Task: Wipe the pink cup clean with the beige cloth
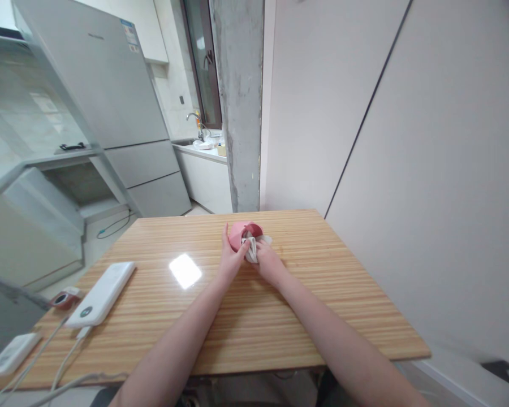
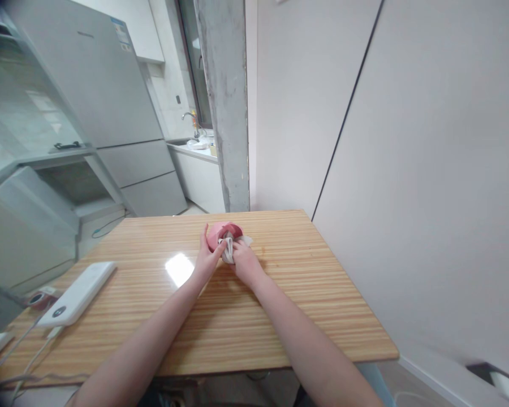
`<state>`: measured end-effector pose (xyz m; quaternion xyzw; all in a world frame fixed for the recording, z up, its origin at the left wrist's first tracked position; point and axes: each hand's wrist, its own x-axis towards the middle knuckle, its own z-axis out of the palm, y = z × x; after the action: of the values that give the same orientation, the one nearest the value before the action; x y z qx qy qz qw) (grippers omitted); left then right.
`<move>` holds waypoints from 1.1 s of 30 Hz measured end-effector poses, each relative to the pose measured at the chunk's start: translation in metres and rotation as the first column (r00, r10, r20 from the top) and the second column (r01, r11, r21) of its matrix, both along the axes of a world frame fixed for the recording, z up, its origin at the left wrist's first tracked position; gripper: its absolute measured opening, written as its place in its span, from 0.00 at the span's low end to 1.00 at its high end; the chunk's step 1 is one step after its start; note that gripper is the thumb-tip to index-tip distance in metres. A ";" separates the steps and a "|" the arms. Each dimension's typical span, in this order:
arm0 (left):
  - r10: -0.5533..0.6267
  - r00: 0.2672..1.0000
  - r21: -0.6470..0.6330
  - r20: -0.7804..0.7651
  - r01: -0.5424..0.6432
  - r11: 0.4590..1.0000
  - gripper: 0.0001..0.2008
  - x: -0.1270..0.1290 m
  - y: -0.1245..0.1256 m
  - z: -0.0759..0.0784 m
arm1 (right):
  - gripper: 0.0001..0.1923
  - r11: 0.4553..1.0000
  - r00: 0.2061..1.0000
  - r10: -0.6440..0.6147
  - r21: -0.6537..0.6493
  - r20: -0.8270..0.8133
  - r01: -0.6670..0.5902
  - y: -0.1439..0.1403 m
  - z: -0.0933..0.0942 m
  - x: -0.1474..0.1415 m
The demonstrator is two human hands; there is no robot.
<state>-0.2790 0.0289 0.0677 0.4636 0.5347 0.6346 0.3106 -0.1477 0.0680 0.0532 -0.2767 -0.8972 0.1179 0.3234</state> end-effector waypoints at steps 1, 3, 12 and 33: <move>0.007 0.999 0.010 -0.040 -0.007 1.000 0.48 -0.003 -0.002 0.004 | 0.21 1.000 1.000 0.007 -0.003 0.000 -0.007 0.001 0.000 -0.001; -0.003 0.989 0.018 -0.148 0.005 1.000 0.48 -0.012 -0.005 0.012 | 0.20 1.000 1.000 0.019 0.002 0.017 -0.019 0.004 -0.001 -0.002; -0.124 0.983 0.003 -0.132 0.126 0.992 0.54 -0.003 -0.001 -0.001 | 0.17 0.999 0.998 -0.041 -0.022 -0.053 0.040 0.007 -0.010 0.000; -0.079 0.977 -0.026 -0.200 0.075 0.997 0.48 -0.014 -0.002 0.009 | 0.17 0.999 0.999 -0.024 -0.043 -0.041 0.022 -0.003 -0.006 -0.004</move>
<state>-0.2931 0.0273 0.0770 0.5428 0.5506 0.5672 0.2837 -0.1520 0.0655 0.0475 -0.2914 -0.8842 0.1391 0.3374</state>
